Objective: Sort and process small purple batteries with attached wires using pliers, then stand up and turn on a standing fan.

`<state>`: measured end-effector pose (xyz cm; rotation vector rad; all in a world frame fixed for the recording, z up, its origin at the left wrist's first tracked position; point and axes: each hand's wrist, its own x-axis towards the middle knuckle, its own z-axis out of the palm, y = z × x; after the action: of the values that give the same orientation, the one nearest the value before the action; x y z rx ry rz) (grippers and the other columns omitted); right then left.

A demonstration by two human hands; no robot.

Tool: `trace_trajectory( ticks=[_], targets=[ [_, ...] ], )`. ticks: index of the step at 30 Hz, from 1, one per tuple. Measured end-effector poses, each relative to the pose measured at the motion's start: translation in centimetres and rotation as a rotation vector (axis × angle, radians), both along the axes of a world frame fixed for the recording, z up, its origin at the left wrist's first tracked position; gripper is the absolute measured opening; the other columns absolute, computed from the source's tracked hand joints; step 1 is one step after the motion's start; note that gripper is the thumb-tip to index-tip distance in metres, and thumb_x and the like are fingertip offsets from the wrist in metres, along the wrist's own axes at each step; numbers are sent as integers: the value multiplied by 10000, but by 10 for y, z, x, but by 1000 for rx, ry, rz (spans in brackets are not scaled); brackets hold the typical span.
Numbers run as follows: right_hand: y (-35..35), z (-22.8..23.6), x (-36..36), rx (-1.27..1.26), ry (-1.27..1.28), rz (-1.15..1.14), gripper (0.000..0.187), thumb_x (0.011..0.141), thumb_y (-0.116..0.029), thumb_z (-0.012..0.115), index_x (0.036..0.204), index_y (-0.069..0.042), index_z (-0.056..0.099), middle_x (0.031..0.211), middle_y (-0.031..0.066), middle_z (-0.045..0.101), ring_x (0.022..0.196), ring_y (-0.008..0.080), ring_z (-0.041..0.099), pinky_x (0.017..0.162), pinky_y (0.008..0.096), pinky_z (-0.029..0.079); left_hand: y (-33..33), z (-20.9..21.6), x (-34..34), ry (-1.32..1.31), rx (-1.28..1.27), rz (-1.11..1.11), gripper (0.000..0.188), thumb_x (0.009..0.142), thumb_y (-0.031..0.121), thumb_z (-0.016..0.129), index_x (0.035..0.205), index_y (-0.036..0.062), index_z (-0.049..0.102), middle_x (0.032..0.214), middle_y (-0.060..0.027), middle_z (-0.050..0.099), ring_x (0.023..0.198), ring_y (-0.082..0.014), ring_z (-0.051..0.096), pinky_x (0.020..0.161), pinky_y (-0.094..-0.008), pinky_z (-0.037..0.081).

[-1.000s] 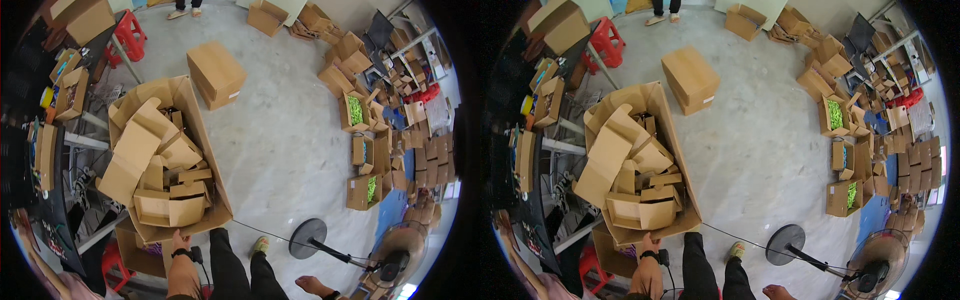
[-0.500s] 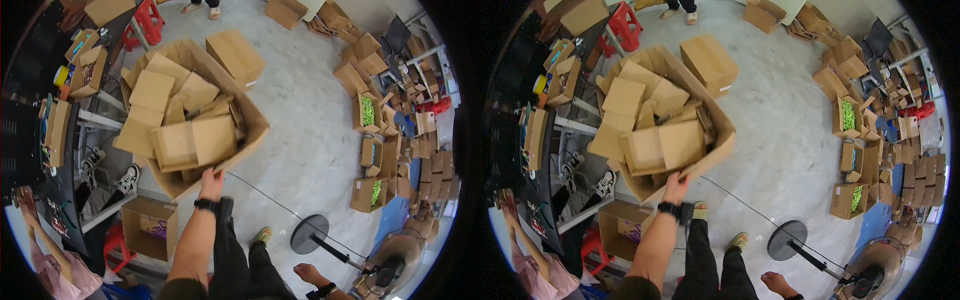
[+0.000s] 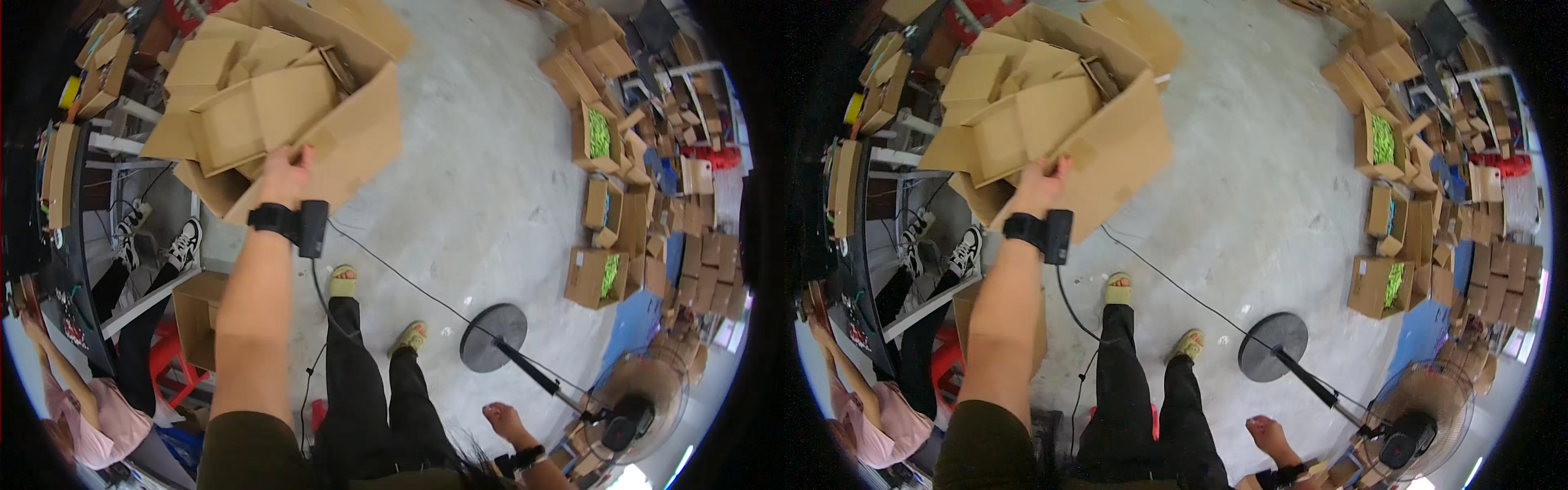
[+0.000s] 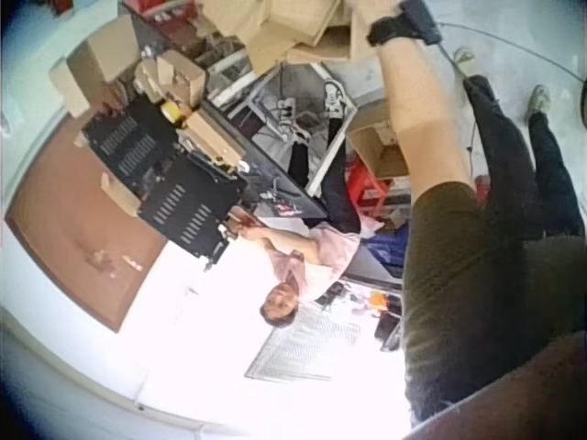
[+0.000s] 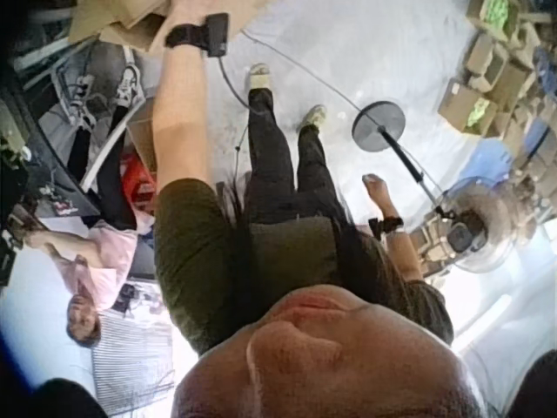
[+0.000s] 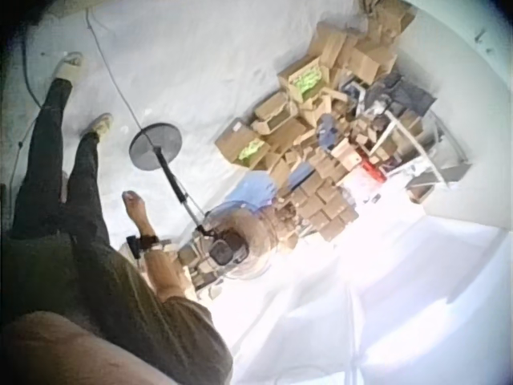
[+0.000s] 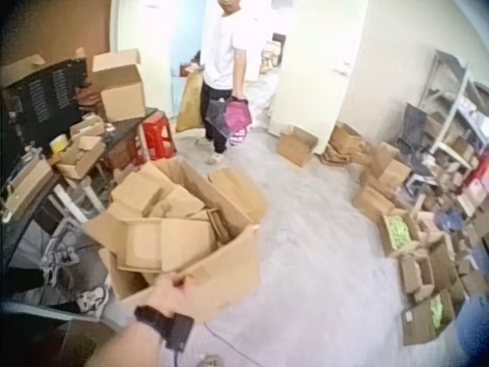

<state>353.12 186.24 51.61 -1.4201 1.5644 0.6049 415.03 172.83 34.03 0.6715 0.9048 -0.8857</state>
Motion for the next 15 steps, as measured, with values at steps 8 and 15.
trace_trajectory(
  ticks=[8, 15],
  targets=[
    [-18, -42, 30, -108, -187, -32, 232, 838, -229, 584, 864, 0, 614, 758, 168, 637, 730, 247, 648, 631, 336, 493, -9, -28, 17, -122, -75, -143, 305, 905, 138, 409, 1121, -76, 433, 1137, -210, 491, 1035, -335, 496, 731, -291, 534],
    [18, -43, 30, -95, -230, 32, 273, 847, -289, 560, 846, -22, 617, 754, 178, 625, 729, 336, 616, 620, 369, 483, 133, -140, -115, -725, 295, -1096, 222, 884, 266, 462, 795, 97, 576, 691, -45, 554, 651, -185, 557, 595, -299, 474]
  ],
)
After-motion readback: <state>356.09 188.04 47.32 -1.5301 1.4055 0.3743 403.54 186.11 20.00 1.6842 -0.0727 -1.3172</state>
